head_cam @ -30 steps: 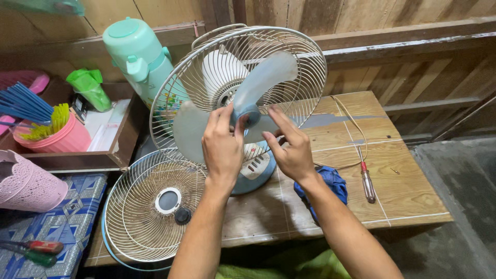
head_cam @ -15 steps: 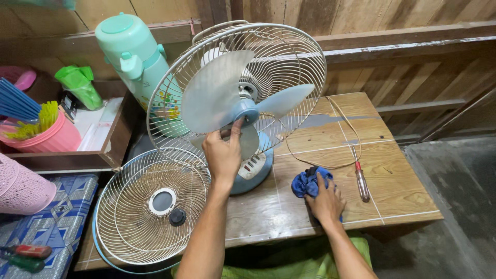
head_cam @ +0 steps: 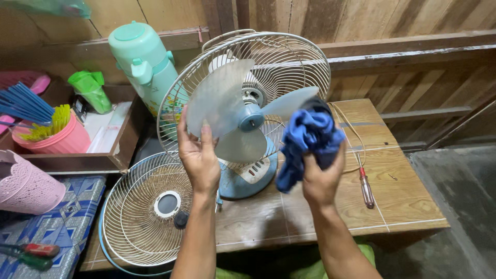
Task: The person removes the front fan cage and outer ring, then wipes the fan blades with a blue cloth. They reattach the front cage and outer ring, then remove the central hub cap and wipe the blades again before removing the fan blade assembly.
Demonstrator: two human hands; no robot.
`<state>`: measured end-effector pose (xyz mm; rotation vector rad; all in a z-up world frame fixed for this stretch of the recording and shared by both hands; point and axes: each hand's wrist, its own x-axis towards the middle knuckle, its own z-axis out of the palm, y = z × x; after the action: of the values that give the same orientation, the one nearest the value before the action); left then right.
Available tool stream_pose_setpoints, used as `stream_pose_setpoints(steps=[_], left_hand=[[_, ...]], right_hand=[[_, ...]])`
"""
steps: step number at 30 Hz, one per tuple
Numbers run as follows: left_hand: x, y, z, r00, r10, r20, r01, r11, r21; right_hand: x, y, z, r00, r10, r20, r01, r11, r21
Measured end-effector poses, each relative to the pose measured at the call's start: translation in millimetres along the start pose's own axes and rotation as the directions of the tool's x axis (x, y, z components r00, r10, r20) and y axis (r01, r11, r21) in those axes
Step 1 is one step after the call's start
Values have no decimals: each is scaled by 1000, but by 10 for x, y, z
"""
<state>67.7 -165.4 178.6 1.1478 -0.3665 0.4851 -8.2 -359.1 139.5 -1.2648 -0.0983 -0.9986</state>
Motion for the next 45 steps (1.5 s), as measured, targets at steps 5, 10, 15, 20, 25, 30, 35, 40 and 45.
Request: stream_pose_setpoints(steps=[5,10,15,20,25,30,35,40,45], left_hand=[[-85,-107,-134,997,-13,70,14,1000,-12],[-179,-394,-353,998,4,64,-5,1000,2],[-192,-486,-581,987,122,104,-142,966,214],[-211,-404,-371,995,-28,99,45,984,-173],[-299,-424,-441,992,-125,-29,128,949,287],[-328,-562,-614,998,20,61,-28,992,124],[-346,-589,-602,997,-54,62,41,980,193],[-386,-571,-624,995,26,95,-49,969,241],[-521,-694,-685,999,-50,22,47,993,106]], right_hand=[[472,-383,1096,939,-288,185,335,886,-320],[246,-428,1531,902,-265,341,389,841,-375],[-35,-210,1290,746,-360,561,597,734,-323],[243,-145,1345,939,-179,295,308,819,-484],[128,-264,1432,809,-346,475,554,718,-421],[-21,-313,1279,762,-283,583,565,730,-384],[163,-255,1364,897,-237,374,399,798,-451],[-54,-322,1297,781,-193,593,486,785,-384],[-101,-239,1222,883,-191,429,410,757,-508]])
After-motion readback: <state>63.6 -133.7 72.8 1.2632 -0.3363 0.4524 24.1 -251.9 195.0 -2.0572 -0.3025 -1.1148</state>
